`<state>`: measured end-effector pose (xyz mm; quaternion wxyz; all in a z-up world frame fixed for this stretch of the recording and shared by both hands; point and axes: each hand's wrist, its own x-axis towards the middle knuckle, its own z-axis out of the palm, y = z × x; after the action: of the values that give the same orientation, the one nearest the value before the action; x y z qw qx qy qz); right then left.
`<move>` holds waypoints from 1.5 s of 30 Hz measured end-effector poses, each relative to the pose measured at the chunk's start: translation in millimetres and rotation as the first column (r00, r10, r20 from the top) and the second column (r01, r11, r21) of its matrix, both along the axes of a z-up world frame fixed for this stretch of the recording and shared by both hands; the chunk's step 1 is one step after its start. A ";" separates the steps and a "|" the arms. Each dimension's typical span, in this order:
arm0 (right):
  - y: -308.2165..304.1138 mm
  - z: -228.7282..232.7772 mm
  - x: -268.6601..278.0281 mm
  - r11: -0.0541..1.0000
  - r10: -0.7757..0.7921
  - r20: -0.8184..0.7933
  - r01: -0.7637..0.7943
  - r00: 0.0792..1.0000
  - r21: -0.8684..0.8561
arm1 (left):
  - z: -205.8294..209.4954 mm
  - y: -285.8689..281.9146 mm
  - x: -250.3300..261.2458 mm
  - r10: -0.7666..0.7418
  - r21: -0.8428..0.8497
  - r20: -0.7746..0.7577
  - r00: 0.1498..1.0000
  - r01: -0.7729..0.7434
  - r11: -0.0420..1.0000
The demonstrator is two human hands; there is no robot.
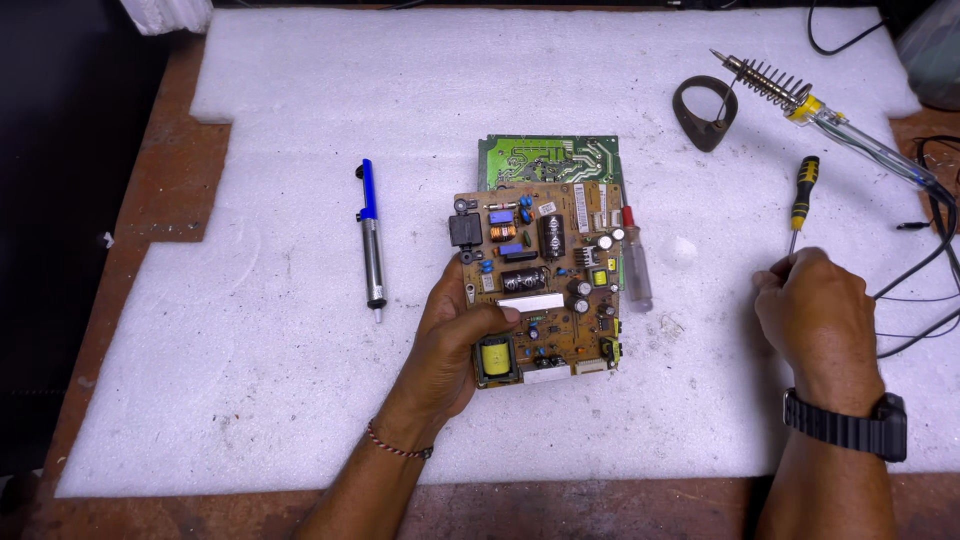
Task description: The person holds a circuit board and uses a screwdriver to point at and manipulate various components on both sides. They flip the board over to inspect the solder side and continue probing specific areas with the tool.
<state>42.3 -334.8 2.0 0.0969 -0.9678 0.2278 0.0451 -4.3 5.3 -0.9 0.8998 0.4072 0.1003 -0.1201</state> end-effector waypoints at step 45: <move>86.1 55.3 20.5 0.381 0.344 0.454 -0.564 0.822 0.733 | 12.9 -12.3 -3.8 -0.271 0.648 0.746 0.608 -0.757 0.082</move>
<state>62.9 -248.7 57.3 0.5608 -0.8179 -0.1121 0.0637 -8.1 -7.0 12.0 0.3567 0.8637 -0.1370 0.3287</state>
